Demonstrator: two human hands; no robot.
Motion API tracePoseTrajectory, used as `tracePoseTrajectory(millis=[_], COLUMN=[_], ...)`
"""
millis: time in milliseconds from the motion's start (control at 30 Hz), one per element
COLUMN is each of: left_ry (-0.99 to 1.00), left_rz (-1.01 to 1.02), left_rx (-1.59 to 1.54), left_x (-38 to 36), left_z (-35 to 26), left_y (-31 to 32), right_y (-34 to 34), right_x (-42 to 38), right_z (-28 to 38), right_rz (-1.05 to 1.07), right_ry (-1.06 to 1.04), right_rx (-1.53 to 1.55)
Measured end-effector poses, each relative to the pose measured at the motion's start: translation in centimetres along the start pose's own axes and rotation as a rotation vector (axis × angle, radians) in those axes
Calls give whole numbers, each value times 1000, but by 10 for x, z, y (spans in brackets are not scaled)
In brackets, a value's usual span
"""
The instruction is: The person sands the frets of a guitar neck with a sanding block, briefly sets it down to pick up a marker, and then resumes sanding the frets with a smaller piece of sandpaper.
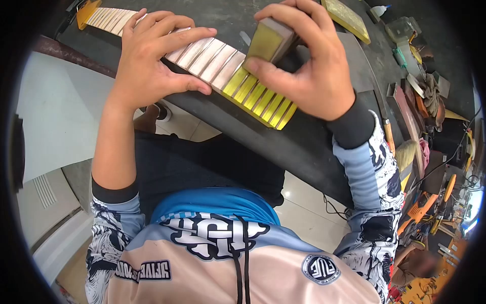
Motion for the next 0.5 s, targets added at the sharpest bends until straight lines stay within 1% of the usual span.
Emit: tracePoseTrajectory(millis=[100,133,167,200,233,267,300,367,400,433,500], left_ry=[-109,-85,-57,-29,-11,5,19,-53,-82,-50,7], left_rz=[153,104,55,-5,-23,-39,-54,20,62,40,-20], left_rx=[17,6,-11,-23,-29,-34,-35,-31,-36,-23,14], left_x=[8,5,2,0,0,0,1,7,9,5,-1], left_z=[-3,-2,0,2,1,1,2,-6,-9,-8,1], left_y=[-7,-4,1,3,3,2,1,-7,-9,-6,0], right_y=[5,5,3,1,-2,-2,1,6,3,2,-3], right_x=[-8,-9,-6,-1,3,1,-2,-9,-5,-2,2], right_z=[58,61,49,28,14,18,33,70,62,37,8], right_rz=[118,117,96,47,-3,-12,51,175,171,79,16], right_ry=[-306,-326,-247,-195,-147,-199,-252,-344,-336,-315,-206], right_rx=[34,37,49,-54,-156,-174,-124,-16,-55,-89,-166])
Point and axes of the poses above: each hand's wrist, its own x-axis towards the middle knuckle, its own y-axis out of the palm, z = x × y, the point moved 4 cm from there along x, towards the middle knuckle, and after that the axes turned 6 degrees about -z, right-handed, at the moved point
